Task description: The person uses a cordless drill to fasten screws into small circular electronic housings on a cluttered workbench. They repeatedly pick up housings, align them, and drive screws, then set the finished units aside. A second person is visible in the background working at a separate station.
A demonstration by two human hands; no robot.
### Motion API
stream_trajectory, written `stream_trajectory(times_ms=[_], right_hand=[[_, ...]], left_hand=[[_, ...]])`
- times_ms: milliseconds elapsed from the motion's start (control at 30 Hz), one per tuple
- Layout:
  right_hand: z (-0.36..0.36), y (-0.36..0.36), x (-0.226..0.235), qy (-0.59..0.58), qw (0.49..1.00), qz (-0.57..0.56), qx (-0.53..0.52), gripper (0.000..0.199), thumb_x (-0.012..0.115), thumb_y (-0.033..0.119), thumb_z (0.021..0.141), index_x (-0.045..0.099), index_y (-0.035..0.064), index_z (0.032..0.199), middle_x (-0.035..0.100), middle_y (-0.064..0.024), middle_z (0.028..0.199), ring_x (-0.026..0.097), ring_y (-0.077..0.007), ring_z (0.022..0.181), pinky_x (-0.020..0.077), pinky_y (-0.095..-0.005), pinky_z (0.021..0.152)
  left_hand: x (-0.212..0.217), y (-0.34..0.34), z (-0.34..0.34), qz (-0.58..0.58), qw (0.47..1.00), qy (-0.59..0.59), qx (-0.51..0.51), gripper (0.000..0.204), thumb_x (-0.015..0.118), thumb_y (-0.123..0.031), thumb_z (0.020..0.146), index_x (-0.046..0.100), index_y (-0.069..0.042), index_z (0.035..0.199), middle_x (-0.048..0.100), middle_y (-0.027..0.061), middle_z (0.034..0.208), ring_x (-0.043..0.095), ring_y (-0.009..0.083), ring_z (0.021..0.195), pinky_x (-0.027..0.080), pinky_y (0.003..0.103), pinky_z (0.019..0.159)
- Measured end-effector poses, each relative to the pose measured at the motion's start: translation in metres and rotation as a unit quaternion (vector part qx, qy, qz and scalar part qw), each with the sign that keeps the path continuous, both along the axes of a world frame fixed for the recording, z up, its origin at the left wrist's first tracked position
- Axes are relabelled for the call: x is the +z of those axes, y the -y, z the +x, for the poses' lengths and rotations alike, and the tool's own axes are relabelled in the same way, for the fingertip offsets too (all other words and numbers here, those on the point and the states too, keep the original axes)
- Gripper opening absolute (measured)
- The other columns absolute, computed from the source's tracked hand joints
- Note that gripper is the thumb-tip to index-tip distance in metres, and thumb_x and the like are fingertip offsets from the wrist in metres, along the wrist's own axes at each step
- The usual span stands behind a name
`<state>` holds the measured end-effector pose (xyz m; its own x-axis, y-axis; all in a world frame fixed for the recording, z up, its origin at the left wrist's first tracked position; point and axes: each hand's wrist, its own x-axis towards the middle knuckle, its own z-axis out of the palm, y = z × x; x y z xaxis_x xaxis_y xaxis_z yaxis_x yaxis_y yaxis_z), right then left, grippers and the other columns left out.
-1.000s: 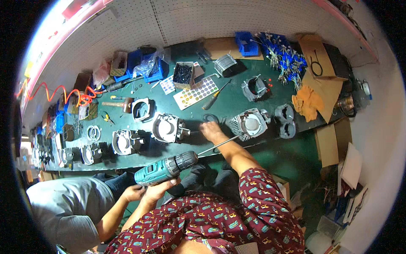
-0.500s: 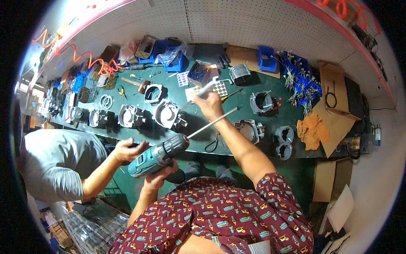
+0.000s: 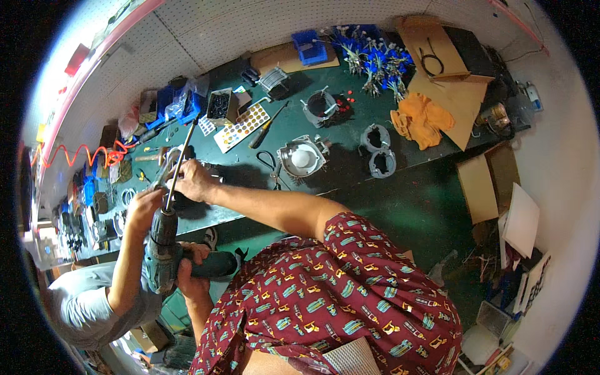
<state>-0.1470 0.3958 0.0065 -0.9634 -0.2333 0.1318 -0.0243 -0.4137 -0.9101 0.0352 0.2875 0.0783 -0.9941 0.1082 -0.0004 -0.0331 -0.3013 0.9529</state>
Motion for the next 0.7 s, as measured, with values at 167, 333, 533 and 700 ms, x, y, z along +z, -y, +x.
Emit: stream_trajectory(times_ms=[167,333,533,700], right_hand=[[0.005,-0.005,0.001,0.078,0.997,0.02,-0.009,0.021,0.071,0.021,0.087,0.071,0.0007,0.085,0.068,-0.0042,0.073,0.062,-0.0137,0.066,0.0513,-0.0312,0.064],[0.05,-0.116,-0.038,0.317,0.936,-0.145,0.043,0.022,0.052,0.001,0.094,0.06,0.0001,0.116,0.066,-0.0101,0.1,0.067,-0.0205,0.091,0.0584,-0.0377,0.078],[0.12,-0.212,-0.02,0.294,0.928,-0.208,-0.093,0.03,0.048,-0.006,0.095,0.056,-0.0074,0.124,0.063,-0.0219,0.122,0.063,-0.0308,0.117,0.0531,-0.0445,0.104],[0.143,-0.218,-0.014,0.256,0.933,-0.213,-0.133,0.027,0.05,0.0,0.1,0.058,-0.0067,0.125,0.064,-0.0211,0.125,0.064,-0.0317,0.118,0.0538,-0.0428,0.103]], left_hand=[[0.004,0.013,-0.014,-0.016,0.999,-0.012,-0.046,0.045,0.071,-0.036,0.084,0.057,0.0,0.107,0.053,0.0058,0.077,0.052,0.0214,0.078,0.042,0.039,0.078],[-0.004,0.031,-0.022,-0.047,0.997,0.001,-0.061,0.047,0.07,-0.037,0.083,0.057,0.001,0.108,0.054,0.0069,0.079,0.052,0.0213,0.078,0.043,0.038,0.078],[-0.053,0.067,-0.032,-0.058,0.987,0.092,-0.115,0.045,0.07,-0.029,0.083,0.058,0.002,0.112,0.058,0.0072,0.084,0.053,0.0194,0.081,0.044,0.036,0.079],[-0.063,0.069,-0.044,-0.083,0.976,0.135,-0.151,0.036,0.069,-0.022,0.083,0.06,0.001,0.11,0.061,0.0074,0.085,0.057,0.0197,0.081,0.046,0.036,0.08]])
